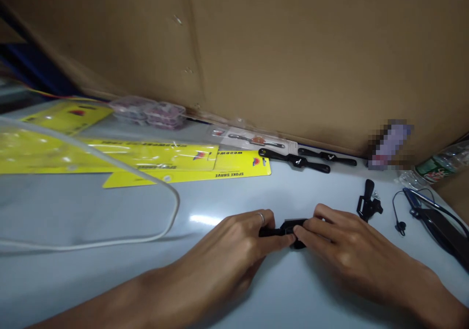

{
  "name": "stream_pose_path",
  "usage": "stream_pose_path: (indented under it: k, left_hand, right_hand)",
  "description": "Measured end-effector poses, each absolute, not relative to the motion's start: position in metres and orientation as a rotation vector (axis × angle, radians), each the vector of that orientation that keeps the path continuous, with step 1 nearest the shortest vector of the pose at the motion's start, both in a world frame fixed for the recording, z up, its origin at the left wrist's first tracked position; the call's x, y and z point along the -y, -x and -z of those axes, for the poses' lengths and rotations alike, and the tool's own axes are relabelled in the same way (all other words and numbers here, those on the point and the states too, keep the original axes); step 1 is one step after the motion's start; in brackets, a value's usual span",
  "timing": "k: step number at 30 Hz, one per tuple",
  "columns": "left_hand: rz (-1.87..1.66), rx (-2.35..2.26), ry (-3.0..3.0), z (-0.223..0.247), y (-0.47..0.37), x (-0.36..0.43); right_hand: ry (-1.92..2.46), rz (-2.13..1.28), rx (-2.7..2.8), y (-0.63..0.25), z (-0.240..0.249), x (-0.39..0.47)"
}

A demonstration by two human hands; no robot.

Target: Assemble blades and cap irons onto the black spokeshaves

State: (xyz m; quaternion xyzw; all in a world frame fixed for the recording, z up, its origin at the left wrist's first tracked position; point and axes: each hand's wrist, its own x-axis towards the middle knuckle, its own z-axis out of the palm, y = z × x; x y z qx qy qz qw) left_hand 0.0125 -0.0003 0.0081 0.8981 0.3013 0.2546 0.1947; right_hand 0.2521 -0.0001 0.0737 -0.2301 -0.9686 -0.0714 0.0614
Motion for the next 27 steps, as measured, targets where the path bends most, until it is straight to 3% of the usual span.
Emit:
stream_pose_path:
  k: [8,12,16,22,27]
  left_hand:
    - [-0.688,-0.859,-2.518,-0.009,-0.012,0.001]
    - [-0.695,-0.861,-2.514,-0.012,-0.012,0.001]
    - [-0.667,-0.864,-2.522,-0.010,-0.012,0.001]
    - [-0.704,-0.859,-2.550,-0.006,-0.012,0.000]
    - [-0.722,-0.846,-2.553,-0.008,-0.010,0.001]
  right_hand:
    - [0.869,0.125,2.792,-0.243,-0.054,-0.001]
    - [1.063,-0.167,2.614,-0.246,-0.054,-0.001]
    - [0.952,-0.371,2.580,-0.259,-0.066,-0.004]
    - [0.908,0.059,2.713,-0.265,-0.065,-0.002]
    - [0.999,-0.307,2.613,-0.261,-0.061,0.006]
